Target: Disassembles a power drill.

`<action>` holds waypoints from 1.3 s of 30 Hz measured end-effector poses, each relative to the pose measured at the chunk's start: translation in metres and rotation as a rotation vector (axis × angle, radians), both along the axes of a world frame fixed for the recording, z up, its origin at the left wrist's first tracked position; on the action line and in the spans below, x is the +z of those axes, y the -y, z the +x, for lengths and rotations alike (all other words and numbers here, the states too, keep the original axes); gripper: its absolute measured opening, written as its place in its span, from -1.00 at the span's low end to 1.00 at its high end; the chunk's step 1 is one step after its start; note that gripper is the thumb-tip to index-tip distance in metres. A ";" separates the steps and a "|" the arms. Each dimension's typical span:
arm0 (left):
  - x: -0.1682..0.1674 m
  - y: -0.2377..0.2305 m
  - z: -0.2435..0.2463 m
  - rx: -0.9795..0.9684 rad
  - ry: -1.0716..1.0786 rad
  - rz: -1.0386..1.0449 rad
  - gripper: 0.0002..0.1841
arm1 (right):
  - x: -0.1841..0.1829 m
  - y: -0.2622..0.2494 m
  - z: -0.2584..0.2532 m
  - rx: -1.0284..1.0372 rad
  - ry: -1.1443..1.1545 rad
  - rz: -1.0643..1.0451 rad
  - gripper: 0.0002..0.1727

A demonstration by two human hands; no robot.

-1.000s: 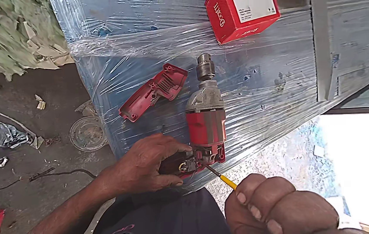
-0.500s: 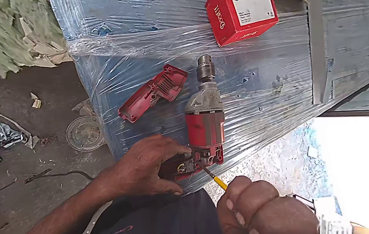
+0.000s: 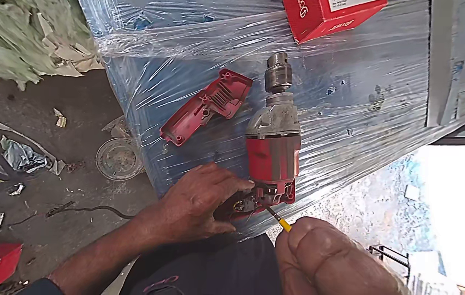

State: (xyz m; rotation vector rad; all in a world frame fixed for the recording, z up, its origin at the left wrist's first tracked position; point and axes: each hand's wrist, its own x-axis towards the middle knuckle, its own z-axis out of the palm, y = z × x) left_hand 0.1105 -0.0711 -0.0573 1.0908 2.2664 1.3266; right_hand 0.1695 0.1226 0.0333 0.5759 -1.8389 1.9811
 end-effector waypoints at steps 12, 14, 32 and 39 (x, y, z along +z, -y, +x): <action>-0.002 -0.005 0.008 0.027 -0.060 -0.025 -0.26 | 0.000 -0.021 -0.007 0.220 -0.041 0.042 -0.66; -0.002 -0.006 0.008 0.035 -0.074 -0.019 -0.26 | 0.001 -0.020 -0.007 0.194 -0.054 0.031 -0.69; -0.002 -0.002 0.006 0.068 0.015 0.110 -0.07 | 0.011 -0.034 -0.014 0.093 -0.066 0.286 -0.62; 0.056 -0.022 -0.029 -0.154 -0.112 0.403 -0.68 | 0.023 -0.032 -0.005 -0.378 -0.240 0.616 -0.63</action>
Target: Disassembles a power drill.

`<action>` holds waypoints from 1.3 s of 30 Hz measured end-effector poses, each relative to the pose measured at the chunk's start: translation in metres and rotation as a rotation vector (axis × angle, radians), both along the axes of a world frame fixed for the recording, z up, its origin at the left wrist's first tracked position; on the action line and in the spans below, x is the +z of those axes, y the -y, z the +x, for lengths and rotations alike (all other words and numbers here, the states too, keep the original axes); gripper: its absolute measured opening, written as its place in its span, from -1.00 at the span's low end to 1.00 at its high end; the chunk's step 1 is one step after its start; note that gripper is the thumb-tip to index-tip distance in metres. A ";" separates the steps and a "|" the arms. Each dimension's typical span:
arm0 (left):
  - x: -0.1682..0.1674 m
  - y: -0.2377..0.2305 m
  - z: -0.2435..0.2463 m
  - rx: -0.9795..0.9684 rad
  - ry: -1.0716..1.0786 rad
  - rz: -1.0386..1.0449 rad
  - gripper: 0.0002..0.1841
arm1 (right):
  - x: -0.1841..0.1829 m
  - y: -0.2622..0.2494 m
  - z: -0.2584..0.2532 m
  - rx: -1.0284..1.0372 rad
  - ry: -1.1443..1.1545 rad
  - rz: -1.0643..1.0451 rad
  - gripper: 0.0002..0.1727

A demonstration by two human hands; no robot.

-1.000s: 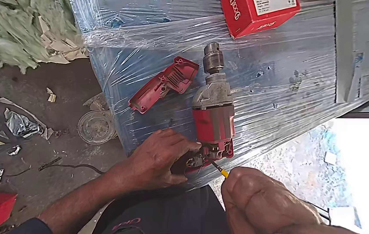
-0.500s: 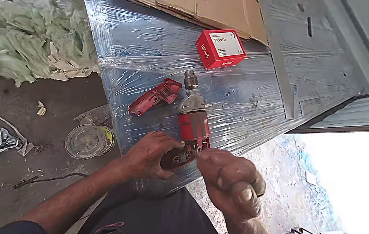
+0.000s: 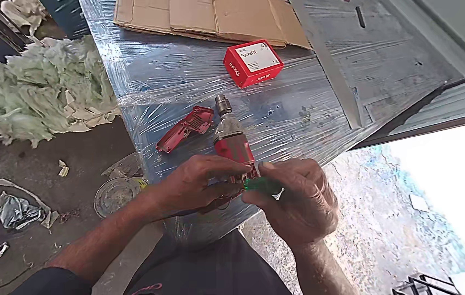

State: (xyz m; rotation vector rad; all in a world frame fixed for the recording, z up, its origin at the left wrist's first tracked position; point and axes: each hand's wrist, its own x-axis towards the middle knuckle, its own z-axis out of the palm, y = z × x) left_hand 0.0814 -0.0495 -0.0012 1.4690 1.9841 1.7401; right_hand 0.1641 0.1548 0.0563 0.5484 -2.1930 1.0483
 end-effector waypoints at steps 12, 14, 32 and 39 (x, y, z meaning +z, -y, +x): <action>-0.035 -0.039 -0.024 -0.228 0.084 0.107 -0.90 | -0.001 -0.011 -0.007 -0.071 0.089 -0.044 -0.54; -0.037 -0.039 -0.024 -0.234 0.082 0.125 -0.90 | -0.001 -0.011 -0.007 -0.067 0.088 -0.057 -0.55; -0.043 -0.041 -0.023 -0.316 0.084 0.263 -0.88 | 0.003 0.001 0.008 -0.077 0.073 -0.052 -0.71; -0.041 -0.043 -0.025 -0.329 0.132 0.275 -0.87 | 0.002 0.002 0.007 -0.077 0.089 -0.053 -0.71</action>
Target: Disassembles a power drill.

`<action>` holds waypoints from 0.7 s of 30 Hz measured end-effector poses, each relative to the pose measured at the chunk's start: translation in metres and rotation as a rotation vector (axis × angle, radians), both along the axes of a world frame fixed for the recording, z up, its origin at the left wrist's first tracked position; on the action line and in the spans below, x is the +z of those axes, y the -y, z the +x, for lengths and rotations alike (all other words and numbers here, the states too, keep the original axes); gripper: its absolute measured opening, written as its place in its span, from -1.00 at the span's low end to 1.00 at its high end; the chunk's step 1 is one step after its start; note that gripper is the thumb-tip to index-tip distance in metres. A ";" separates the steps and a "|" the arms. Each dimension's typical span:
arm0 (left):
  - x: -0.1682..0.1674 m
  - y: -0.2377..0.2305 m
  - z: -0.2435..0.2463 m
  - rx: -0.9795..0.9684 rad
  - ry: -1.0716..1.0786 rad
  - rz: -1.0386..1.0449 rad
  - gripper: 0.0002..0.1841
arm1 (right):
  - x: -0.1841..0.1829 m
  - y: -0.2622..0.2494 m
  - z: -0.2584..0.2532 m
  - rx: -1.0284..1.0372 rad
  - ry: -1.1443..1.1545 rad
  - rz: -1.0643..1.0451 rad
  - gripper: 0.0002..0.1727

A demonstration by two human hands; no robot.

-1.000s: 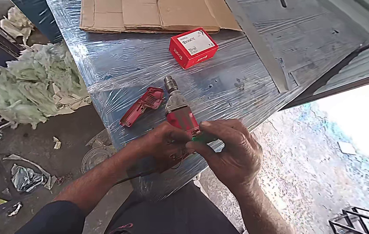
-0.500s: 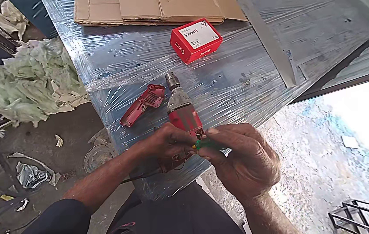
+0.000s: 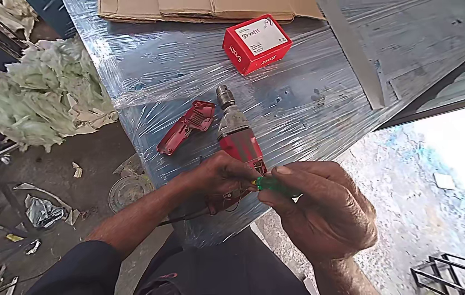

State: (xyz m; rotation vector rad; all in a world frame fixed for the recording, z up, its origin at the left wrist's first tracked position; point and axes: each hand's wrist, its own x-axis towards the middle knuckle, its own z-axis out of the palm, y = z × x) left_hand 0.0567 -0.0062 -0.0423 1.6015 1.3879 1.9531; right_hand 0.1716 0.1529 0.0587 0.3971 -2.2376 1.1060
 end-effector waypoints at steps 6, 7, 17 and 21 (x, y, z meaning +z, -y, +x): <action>-0.002 0.000 0.000 0.017 -0.002 -0.027 -0.88 | 0.001 -0.005 -0.008 -0.022 0.014 -0.020 -0.71; -0.002 0.001 0.000 0.017 -0.001 -0.028 -0.88 | 0.001 -0.004 -0.008 -0.024 0.017 -0.021 -0.71; -0.005 -0.001 0.000 -0.031 0.050 -0.029 -0.89 | 0.000 -0.003 -0.007 -0.029 0.027 -0.045 -0.69; -0.003 0.000 0.000 -0.026 0.046 -0.032 -0.90 | 0.000 -0.003 -0.006 -0.042 0.029 -0.031 -0.69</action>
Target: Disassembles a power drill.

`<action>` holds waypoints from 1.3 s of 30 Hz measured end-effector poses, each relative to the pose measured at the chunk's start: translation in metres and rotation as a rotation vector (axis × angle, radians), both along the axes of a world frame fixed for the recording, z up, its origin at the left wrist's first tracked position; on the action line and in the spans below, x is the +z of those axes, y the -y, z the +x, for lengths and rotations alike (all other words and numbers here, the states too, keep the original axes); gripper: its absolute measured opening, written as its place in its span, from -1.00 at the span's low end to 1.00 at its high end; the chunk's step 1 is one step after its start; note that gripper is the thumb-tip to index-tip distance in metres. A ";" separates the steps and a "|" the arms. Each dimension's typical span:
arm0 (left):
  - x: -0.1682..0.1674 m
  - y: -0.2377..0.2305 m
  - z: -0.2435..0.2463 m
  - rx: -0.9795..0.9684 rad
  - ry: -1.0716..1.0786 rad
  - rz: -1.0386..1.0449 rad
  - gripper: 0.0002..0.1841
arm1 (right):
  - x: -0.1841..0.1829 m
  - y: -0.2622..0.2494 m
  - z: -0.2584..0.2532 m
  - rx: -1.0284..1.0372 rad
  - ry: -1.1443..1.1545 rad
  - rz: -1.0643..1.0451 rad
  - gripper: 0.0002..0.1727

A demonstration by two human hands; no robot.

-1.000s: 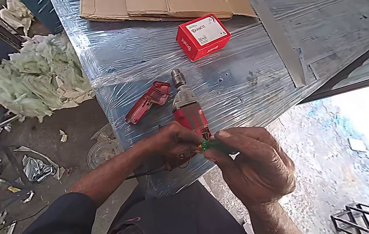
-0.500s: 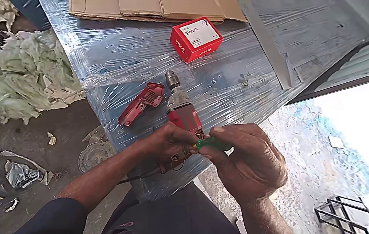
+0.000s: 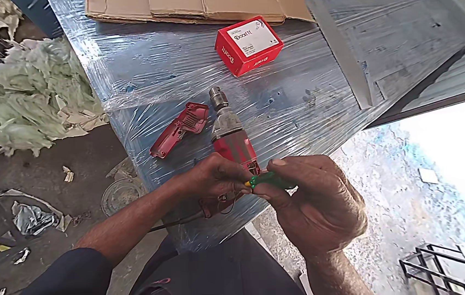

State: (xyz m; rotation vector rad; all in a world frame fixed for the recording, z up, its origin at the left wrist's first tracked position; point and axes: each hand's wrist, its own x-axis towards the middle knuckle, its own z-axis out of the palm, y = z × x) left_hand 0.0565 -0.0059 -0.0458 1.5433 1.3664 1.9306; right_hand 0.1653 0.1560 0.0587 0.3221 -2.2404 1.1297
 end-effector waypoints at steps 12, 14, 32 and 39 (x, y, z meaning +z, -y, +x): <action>0.001 0.008 -0.011 -0.024 0.028 -0.017 -0.91 | -0.012 0.023 -0.014 0.560 0.232 -0.592 -0.57; 0.002 0.010 -0.015 -0.021 -0.025 -0.028 -0.91 | -0.014 0.025 -0.016 0.556 0.227 -0.621 -0.58; 0.012 0.000 -0.033 -0.158 -0.232 -0.213 -0.86 | -0.015 0.022 -0.024 0.687 0.255 -0.759 -0.62; 0.012 0.004 -0.027 -0.080 -0.206 -0.237 -0.85 | -0.014 0.005 -0.046 0.948 0.397 -0.699 -0.54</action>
